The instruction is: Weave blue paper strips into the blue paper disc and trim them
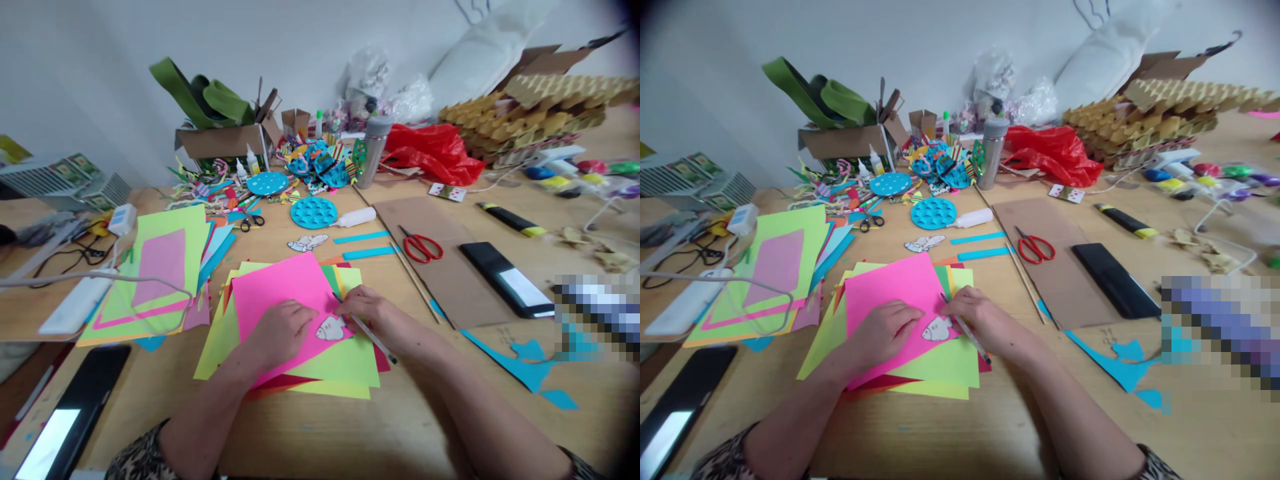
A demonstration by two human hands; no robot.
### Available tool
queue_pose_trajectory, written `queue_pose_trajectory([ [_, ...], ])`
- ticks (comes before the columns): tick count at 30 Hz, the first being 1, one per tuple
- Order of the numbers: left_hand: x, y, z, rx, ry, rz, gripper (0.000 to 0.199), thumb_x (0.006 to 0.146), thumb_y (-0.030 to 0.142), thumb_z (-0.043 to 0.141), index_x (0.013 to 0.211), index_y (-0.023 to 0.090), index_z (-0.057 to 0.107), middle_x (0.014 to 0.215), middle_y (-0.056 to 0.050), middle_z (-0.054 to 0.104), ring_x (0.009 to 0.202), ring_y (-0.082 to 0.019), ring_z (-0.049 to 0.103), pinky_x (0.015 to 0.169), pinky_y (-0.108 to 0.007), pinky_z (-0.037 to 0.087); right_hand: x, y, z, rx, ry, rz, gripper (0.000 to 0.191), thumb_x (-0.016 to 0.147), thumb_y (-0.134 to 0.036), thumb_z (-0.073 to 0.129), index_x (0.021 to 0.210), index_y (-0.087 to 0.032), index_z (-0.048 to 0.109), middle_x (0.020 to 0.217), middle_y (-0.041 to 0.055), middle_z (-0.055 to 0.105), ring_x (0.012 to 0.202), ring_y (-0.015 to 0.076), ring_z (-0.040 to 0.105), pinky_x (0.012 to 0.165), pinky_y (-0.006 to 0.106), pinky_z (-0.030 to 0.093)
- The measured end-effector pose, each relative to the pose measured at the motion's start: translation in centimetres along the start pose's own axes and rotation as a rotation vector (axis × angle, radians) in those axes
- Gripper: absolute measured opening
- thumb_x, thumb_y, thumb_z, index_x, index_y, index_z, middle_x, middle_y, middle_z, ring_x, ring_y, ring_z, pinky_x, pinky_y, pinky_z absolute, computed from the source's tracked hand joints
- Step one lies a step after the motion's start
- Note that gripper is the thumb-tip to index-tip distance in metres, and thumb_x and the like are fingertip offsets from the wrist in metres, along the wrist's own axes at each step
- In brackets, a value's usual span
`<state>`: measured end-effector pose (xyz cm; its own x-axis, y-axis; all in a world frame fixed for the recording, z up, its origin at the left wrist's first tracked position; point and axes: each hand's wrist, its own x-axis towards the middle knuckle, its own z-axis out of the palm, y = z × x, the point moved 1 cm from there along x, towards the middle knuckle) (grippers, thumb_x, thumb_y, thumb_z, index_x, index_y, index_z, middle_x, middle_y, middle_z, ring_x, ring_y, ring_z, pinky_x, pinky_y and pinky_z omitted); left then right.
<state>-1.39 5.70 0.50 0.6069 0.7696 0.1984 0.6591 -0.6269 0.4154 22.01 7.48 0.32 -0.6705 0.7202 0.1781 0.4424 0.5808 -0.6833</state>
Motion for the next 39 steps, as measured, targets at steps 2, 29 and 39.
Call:
queue_pose_trajectory([
  [2,0.0,0.1,-0.1,-0.009,-0.012,-0.009,0.023,0.087,0.012,0.048,0.100,0.016,0.067,0.092,-0.006,0.071,0.083,-0.019,0.063,0.076,-0.033,0.050,0.0,0.0,0.0,0.002,0.007,0.004,0.028,0.087,-0.015,0.053,0.108,-0.024,0.070,0.090,0.0066,0.066,0.091,0.0209,0.058,0.078,0.035,0.048],
  [29,0.1,0.2,0.2,-0.090,0.058,-0.156,0.020,0.088,0.022,0.051,0.107,0.021,0.058,0.092,-0.004,0.071,0.085,-0.019,0.065,0.075,-0.032,0.048,0.5,1.2,1.7,0.077,0.297,0.039,0.018,0.090,-0.020,0.051,0.089,-0.017,0.068,0.082,0.0073,0.065,0.077,0.0191,0.062,0.068,0.031,0.049],
  [39,0.1,0.3,0.4,-0.104,0.091,-0.331,0.012,0.087,0.024,0.045,0.078,0.023,0.038,0.063,0.003,0.054,0.054,-0.014,0.053,0.052,-0.025,0.033,10.5,3.0,-2.6,-0.236,0.414,0.035,0.020,0.088,-0.014,0.049,0.092,-0.017,0.069,0.080,0.0066,0.066,0.073,0.0184,0.060,0.064,0.027,0.043],
])
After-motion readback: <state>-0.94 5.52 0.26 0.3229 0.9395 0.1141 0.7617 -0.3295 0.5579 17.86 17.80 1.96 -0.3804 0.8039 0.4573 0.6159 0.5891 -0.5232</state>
